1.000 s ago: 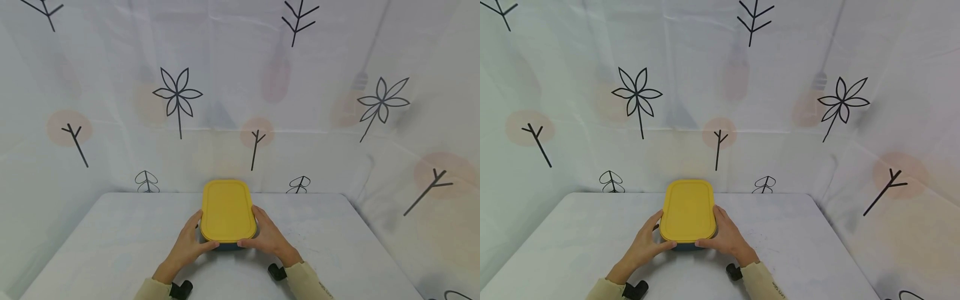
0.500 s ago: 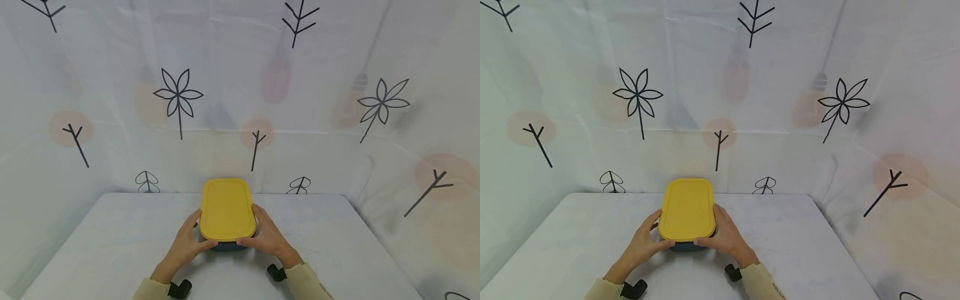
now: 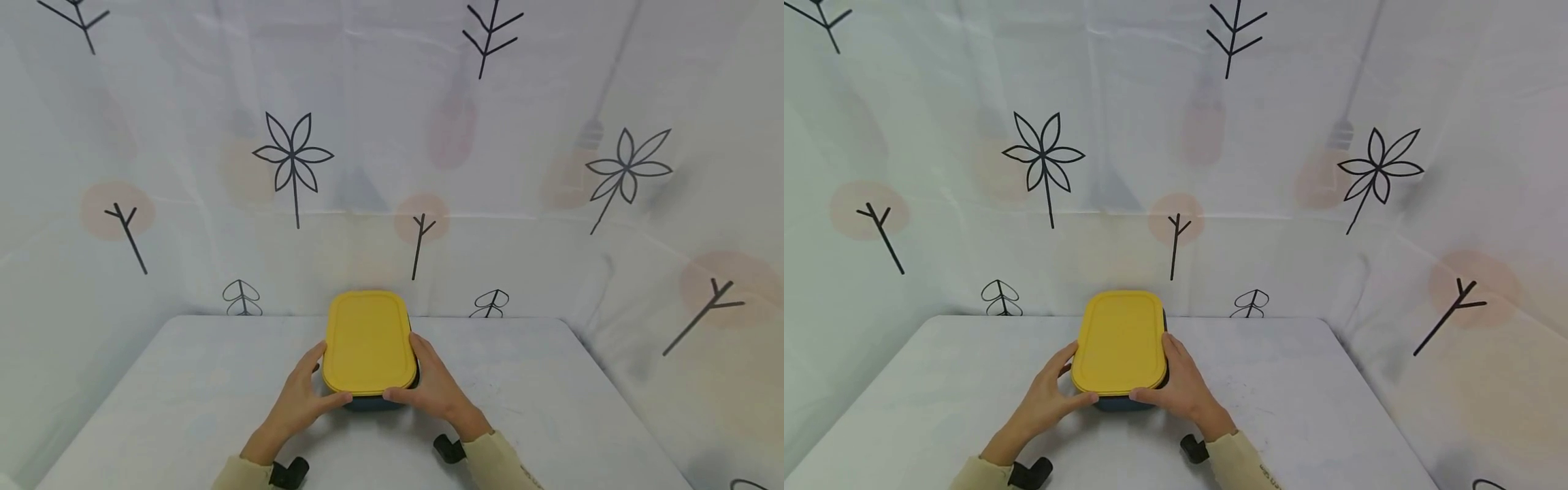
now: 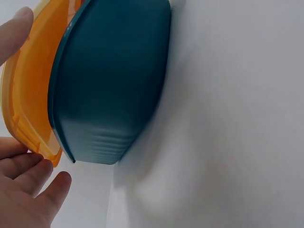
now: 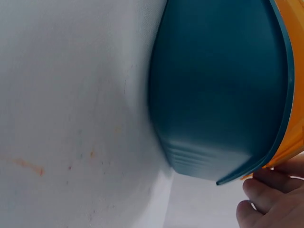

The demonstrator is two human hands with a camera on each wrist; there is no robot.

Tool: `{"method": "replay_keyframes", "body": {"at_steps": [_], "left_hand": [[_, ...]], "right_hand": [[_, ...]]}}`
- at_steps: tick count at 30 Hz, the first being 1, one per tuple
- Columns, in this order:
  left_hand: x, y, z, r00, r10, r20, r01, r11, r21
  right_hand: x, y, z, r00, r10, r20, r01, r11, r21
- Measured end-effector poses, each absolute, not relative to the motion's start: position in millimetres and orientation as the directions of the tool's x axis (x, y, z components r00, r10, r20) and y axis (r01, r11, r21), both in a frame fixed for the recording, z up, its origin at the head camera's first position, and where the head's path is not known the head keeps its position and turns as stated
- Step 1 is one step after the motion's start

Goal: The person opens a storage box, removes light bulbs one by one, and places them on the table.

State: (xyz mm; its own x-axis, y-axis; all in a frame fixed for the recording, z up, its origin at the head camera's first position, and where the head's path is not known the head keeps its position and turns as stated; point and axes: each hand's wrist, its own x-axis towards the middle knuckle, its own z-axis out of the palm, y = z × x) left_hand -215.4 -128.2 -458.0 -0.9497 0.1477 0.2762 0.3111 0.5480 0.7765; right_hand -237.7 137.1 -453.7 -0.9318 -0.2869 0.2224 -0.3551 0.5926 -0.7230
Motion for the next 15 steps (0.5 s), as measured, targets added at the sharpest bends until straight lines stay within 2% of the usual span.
{"method": "replay_keyframes", "body": {"at_steps": [10, 15], "left_hand": [[-214.1, -144.1, -459.3, -0.947, 0.152, 0.283, 0.319, 0.539, 0.779], [-212.5, -154.3, -461.4, -0.940, 0.150, 0.305, 0.336, 0.543, 0.769]], "right_hand": [[-234.0, 123.4, -450.0, -0.936, -0.288, 0.202, -0.342, 0.613, -0.712], [-234.5, 115.3, -449.1, -0.917, -0.312, 0.247, -0.390, 0.581, -0.714]]}}
